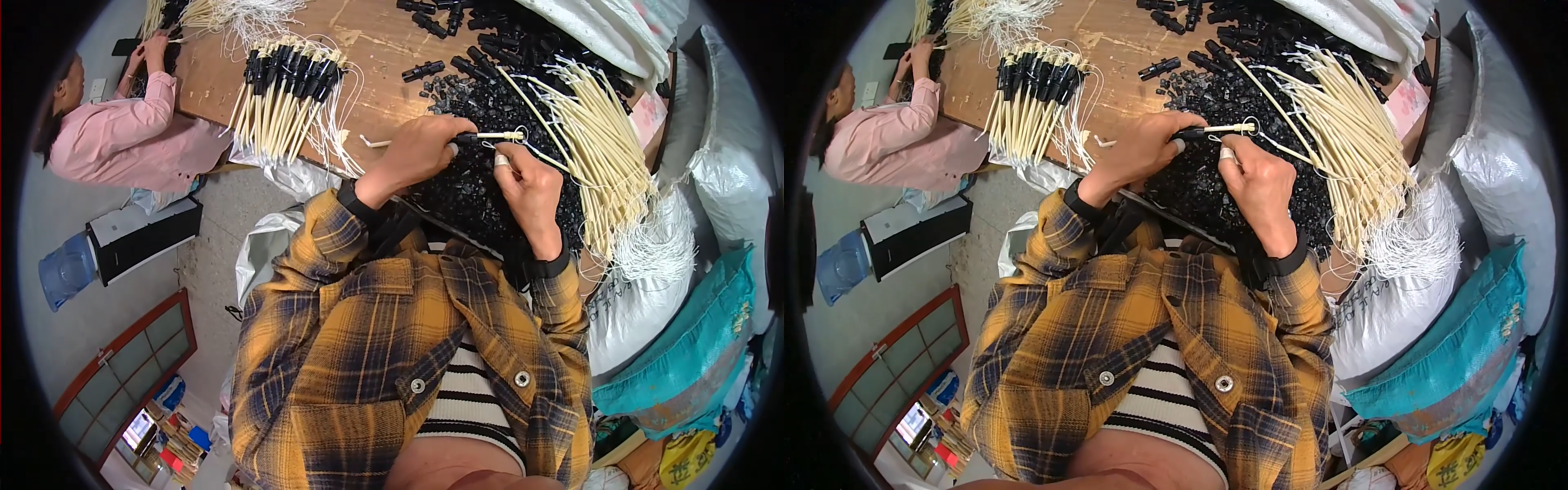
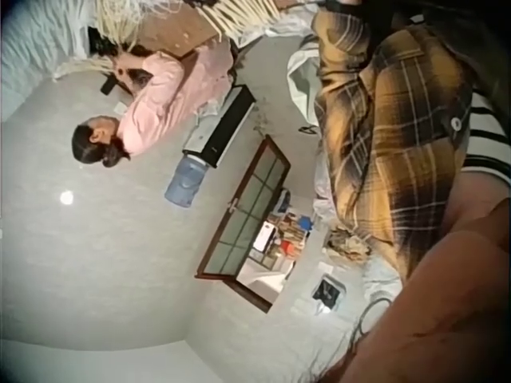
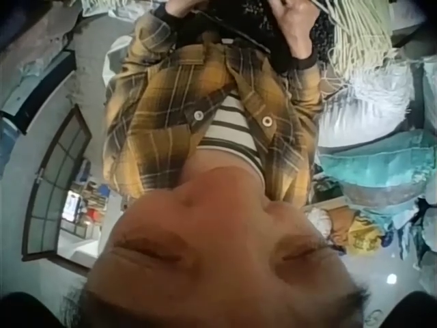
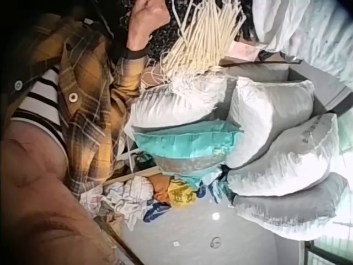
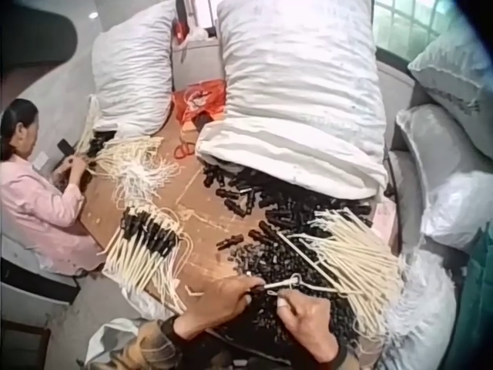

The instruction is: The person assembles components by hand, picking up a black plastic piece and a white corded stick, fitting them together, and then placing the completed assembly onto a wooden table.

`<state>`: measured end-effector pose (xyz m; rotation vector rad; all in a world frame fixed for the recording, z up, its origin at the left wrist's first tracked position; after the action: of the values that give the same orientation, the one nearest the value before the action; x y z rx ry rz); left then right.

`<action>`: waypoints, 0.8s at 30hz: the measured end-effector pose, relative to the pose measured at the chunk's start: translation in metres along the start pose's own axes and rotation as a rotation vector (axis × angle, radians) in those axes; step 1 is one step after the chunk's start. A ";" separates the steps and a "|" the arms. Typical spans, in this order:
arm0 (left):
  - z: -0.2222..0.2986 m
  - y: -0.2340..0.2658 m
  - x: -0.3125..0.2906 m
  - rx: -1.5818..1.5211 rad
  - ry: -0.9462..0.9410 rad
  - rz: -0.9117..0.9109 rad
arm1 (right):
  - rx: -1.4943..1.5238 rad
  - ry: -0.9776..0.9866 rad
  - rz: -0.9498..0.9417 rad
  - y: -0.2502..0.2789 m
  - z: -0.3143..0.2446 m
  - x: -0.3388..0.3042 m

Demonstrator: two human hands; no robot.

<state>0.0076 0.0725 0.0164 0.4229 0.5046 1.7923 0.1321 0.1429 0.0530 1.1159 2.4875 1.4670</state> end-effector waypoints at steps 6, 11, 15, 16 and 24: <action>0.002 -0.009 -0.001 -0.009 -0.013 -0.061 | 0.117 0.009 -0.122 -0.017 0.002 0.000; 0.004 -0.020 0.000 0.025 0.061 -0.191 | 0.140 0.025 -0.123 -0.021 0.000 -0.002; 0.003 -0.034 -0.001 -0.019 0.043 -0.345 | 0.133 0.112 -0.260 -0.029 -0.016 -0.006; 0.000 -0.033 -0.003 -0.159 0.014 -0.288 | 0.133 0.113 -0.261 -0.029 -0.016 -0.008; 0.029 0.017 -0.003 -0.319 -0.275 0.170 | 0.173 0.016 -0.189 -0.019 -0.012 -0.007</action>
<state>0.0103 0.0694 0.0501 0.4889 -0.0120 1.8994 0.1218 0.1241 0.0425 0.8637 2.6878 1.2369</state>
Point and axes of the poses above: each hand's wrist, its own x-axis towards the middle knuckle, its own y-axis out of the back of the hand, z = x × y, the point moved 10 cm from there along x, towards the middle knuckle, and after that the axes turned 7 degrees about -x, right-handed, at the moved point
